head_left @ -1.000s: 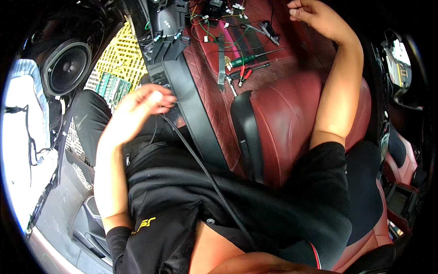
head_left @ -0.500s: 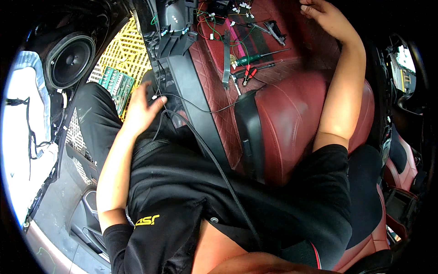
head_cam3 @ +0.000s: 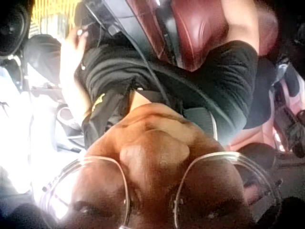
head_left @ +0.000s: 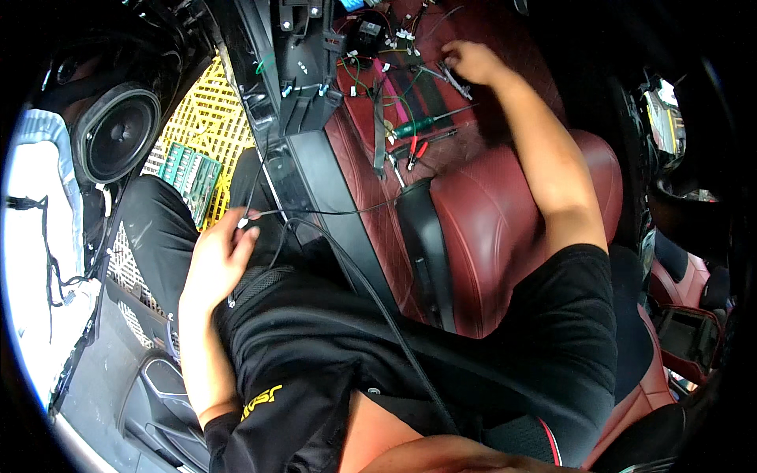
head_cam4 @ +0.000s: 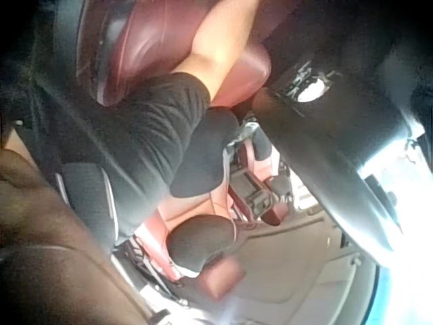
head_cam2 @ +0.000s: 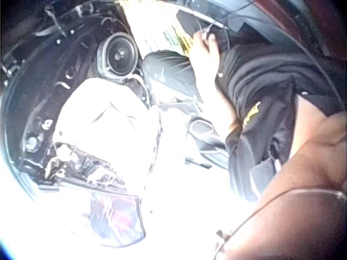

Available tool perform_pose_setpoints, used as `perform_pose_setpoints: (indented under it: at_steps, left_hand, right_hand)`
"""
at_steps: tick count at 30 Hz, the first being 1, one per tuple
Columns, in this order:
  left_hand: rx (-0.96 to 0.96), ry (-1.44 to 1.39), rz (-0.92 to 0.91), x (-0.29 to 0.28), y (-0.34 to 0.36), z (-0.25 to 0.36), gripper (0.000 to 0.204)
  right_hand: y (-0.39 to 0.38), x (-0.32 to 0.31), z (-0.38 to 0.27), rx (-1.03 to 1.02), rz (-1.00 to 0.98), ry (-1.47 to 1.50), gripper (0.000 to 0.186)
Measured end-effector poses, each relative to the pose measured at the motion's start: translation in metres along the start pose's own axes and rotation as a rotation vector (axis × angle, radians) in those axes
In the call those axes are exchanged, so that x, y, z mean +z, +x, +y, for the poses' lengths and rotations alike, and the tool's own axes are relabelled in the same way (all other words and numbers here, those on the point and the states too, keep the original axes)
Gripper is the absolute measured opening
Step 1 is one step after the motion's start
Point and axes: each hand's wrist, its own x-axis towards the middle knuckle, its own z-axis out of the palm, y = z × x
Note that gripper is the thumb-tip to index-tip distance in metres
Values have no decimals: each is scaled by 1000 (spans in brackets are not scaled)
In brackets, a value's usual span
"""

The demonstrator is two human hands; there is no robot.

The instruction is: The person connects several colored wire harnesses and electronic modules into plastic housings and interior components of a car.

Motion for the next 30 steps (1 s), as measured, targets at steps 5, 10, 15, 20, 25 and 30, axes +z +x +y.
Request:
perform_pose_setpoints:
  at_steps: [5,10,15,20,25,30]
  left_hand:
    - [-39,-415,271,-17,-42,-26,39]
    - [160,-1061,562,-23,-81,-41,28]
    - [281,-1409,491,-44,-85,-52,24]
    - [87,-1233,1041,-69,-93,-36,24]
    - [465,-1348,887,-126,-135,-17,6]
    - [620,-1490,698,-148,-144,-30,27]
  right_hand:
    - [74,61,-3,131,-6,-138,35]
    - [84,67,-15,36,159,-12,32]
    - [119,39,26,319,317,54,31]
    - [179,61,44,172,472,4,36]
    - [206,70,61,255,299,45,33]
    - [204,16,171,589,430,1345,17]
